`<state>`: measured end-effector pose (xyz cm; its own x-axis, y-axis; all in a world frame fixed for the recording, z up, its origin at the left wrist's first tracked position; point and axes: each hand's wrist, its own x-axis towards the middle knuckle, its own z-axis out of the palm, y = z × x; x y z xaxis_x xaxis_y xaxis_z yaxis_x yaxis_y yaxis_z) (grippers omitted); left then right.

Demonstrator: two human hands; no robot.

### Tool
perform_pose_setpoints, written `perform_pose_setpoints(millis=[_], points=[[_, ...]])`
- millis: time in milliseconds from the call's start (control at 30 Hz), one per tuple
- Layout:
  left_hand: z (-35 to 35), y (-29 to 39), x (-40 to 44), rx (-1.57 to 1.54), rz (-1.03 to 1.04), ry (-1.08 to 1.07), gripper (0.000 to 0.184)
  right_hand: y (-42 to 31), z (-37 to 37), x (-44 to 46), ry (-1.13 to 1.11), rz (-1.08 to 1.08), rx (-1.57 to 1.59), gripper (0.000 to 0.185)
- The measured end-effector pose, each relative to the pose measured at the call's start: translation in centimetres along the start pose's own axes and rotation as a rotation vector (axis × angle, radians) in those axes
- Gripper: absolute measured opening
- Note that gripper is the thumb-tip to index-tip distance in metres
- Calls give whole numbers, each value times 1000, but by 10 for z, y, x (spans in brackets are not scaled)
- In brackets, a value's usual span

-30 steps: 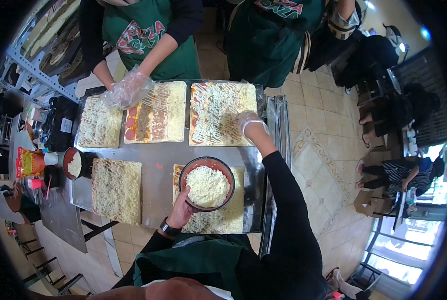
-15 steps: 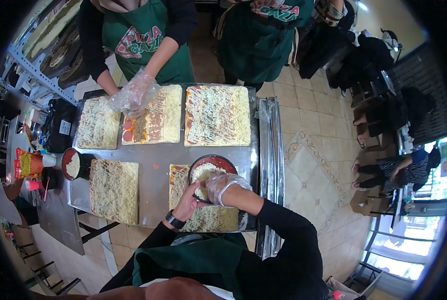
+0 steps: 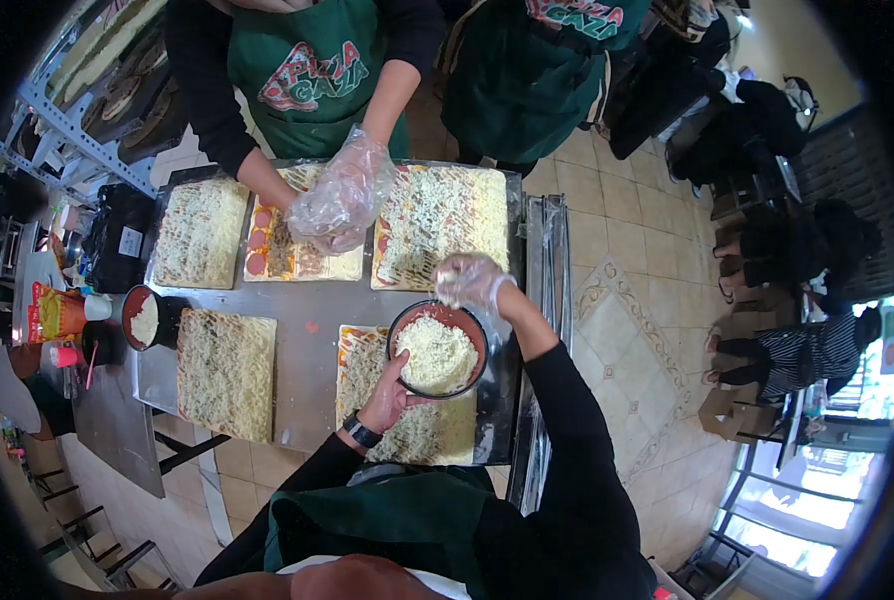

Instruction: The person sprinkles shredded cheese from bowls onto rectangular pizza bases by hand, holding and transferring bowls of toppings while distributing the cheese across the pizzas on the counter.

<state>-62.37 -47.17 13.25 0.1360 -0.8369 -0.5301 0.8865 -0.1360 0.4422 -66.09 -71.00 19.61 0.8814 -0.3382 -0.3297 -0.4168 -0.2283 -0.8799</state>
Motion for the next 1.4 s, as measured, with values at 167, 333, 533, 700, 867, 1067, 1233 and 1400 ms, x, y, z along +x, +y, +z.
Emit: perform_pose_setpoints(millis=[167, 333, 533, 700, 867, 1067, 1233, 1400], points=[[1, 1, -5, -15, -18, 17, 62, 70, -17, 60, -9, -72, -633, 25], [2, 5, -10, -13, -1, 35, 59, 107, -53, 81, 67, 14, -1087, 25], [4, 12, -15, -52, -31, 48, 56, 104, -95, 127, 268, -37, -1123, 23], [9, 16, -23, -42, 2, 76, 55, 96, -119, 161, 426, -104, -996, 22], [8, 17, -26, -33, -3, 72, 55, 94, -121, 146, 531, -62, -1012, 23], [10, 16, -30, -34, 8, 42, 53, 91, -100, 108, 219, 131, -1284, 28], [11, 15, -37, -19, -3, 17, 52, 81, -72, 62, 220, 131, -1139, 31], [11, 13, -42, 56, 3, 53, 53, 4, -42, -8, 492, 271, -506, 30]])
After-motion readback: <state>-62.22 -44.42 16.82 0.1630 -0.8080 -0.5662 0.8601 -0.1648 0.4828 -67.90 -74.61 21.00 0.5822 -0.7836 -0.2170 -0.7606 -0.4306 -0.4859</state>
